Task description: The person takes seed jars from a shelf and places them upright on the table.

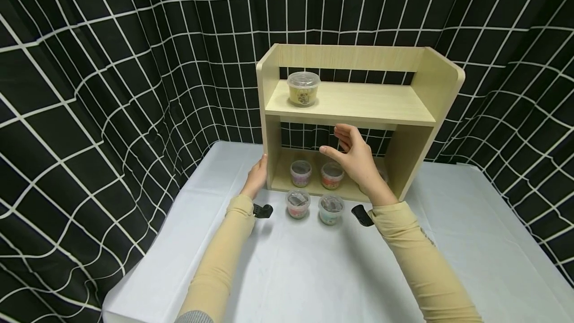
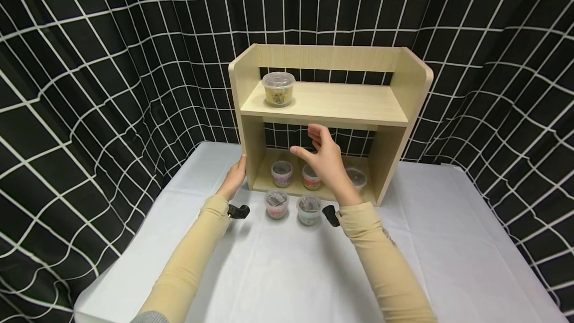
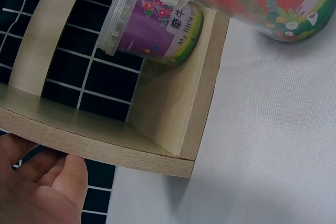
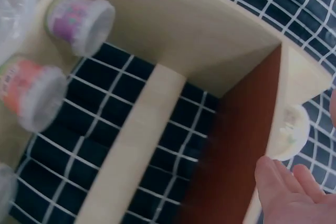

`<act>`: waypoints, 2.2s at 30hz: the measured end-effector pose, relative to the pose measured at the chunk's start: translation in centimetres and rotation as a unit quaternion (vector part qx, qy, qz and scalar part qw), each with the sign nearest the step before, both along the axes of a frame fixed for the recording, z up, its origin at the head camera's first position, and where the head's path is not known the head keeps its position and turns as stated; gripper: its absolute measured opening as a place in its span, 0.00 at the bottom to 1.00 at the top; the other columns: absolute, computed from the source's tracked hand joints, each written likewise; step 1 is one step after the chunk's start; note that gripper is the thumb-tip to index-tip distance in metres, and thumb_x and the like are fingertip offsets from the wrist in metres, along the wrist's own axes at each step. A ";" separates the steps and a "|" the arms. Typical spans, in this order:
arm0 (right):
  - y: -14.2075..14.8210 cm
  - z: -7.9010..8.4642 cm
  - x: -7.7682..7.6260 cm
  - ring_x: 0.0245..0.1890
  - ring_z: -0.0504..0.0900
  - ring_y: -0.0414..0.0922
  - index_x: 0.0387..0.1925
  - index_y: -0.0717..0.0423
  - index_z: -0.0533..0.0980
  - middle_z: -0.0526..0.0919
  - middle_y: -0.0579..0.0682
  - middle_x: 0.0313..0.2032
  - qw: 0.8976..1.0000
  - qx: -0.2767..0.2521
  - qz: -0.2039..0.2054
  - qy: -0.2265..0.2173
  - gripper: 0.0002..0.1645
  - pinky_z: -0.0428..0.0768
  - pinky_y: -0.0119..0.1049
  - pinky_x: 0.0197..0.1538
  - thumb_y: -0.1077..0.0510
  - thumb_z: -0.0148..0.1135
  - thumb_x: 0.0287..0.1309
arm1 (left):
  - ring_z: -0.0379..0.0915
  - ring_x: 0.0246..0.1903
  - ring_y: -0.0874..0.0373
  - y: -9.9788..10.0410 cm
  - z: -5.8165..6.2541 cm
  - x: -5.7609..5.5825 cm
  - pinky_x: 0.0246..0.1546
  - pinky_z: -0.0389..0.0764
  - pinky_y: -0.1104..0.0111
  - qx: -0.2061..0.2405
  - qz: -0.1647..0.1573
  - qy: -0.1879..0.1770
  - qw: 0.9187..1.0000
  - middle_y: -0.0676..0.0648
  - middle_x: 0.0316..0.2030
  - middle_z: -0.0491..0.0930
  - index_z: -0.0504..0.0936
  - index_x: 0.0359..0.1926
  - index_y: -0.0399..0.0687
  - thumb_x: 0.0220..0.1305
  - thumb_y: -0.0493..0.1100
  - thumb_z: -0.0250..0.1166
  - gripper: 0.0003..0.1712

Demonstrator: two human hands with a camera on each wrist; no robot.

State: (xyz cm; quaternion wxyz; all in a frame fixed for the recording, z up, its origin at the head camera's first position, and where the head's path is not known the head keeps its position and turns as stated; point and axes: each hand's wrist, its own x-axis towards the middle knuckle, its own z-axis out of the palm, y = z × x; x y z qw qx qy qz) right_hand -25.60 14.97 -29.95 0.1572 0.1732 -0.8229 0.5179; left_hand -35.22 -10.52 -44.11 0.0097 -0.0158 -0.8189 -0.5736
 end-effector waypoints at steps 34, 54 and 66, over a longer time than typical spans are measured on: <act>-2.0 6.8 -5.9 0.62 0.62 0.53 0.65 0.63 0.55 0.63 0.62 0.62 0.996 0.066 -0.067 -0.006 0.47 0.64 0.39 0.62 0.48 0.68 0.52 | 0.48 0.66 0.46 0.4 -0.2 0.4 0.65 0.51 0.56 -0.012 0.024 0.018 0.999 0.44 0.67 0.56 0.58 0.70 0.48 0.67 0.70 0.29 0.42; -5.1 7.4 -8.5 0.63 0.61 0.53 0.69 0.59 0.48 0.61 0.63 0.62 0.994 0.019 -0.095 -0.055 0.55 0.66 0.45 0.60 0.45 0.69 0.50 | 0.49 0.66 0.48 0.4 -0.3 0.4 0.65 0.52 0.58 -0.015 0.019 0.029 0.999 0.43 0.67 0.56 0.58 0.69 0.45 0.65 0.72 0.28 0.45; -6.1 7.3 -9.2 0.61 0.62 0.52 0.69 0.60 0.47 0.63 0.62 0.61 0.992 0.020 -0.116 -0.038 0.57 0.63 0.43 0.62 0.48 0.72 0.47 | 0.50 0.65 0.46 0.6 -0.6 0.4 0.65 0.52 0.58 -0.024 0.023 0.033 0.999 0.43 0.67 0.57 0.58 0.69 0.44 0.66 0.71 0.28 0.45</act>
